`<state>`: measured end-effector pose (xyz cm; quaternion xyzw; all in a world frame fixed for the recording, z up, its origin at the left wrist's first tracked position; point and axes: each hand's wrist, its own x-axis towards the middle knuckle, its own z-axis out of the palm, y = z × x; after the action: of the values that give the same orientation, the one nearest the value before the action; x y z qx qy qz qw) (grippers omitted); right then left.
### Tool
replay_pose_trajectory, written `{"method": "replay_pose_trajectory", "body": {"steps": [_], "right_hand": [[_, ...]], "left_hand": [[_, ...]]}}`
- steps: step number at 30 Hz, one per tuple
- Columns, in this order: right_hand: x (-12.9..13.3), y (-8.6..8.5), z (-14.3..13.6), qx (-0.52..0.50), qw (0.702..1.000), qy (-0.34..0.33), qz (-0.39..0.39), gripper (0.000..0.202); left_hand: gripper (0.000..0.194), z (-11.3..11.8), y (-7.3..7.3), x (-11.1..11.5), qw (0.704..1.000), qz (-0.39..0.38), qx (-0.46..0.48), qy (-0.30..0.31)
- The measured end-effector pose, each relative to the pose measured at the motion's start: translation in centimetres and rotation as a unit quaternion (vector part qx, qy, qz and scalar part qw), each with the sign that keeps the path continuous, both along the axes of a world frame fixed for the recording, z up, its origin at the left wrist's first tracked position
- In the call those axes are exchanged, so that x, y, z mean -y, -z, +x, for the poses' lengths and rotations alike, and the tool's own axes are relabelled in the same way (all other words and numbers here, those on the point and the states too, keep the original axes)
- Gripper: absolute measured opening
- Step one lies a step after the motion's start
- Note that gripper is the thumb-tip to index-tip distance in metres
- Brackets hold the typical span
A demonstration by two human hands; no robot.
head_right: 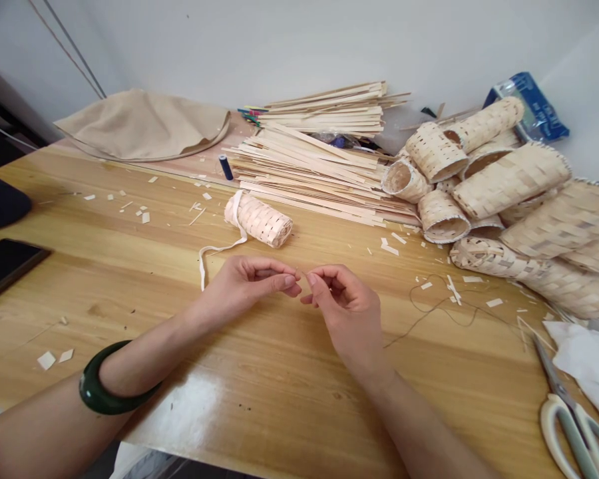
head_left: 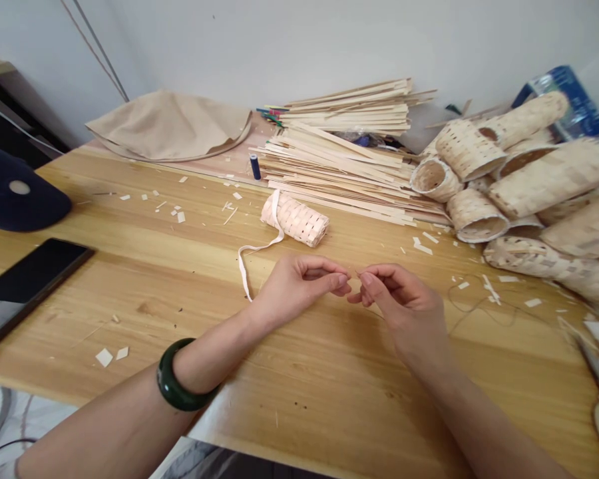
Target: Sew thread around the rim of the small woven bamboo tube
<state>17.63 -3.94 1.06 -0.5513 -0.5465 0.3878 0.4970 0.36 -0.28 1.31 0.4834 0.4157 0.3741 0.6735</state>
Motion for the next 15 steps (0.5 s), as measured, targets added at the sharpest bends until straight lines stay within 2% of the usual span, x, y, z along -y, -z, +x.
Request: {"method": "replay_pose_trajectory", "body": {"steps": [5, 15], "right_hand": [[0.21, -0.48, -0.37, 0.004, 1.0, 0.018, -0.026, 0.019], [0.08, 0.07, 0.01, 0.012, 1.0, -0.011, 0.01, 0.012]], "left_hand": [[0.014, 0.05, -0.11, 0.08, 1.0, -0.002, -0.009, 0.01], [0.014, 0.02, -0.01, 0.16, 0.999, 0.012, -0.002, 0.038]]}}
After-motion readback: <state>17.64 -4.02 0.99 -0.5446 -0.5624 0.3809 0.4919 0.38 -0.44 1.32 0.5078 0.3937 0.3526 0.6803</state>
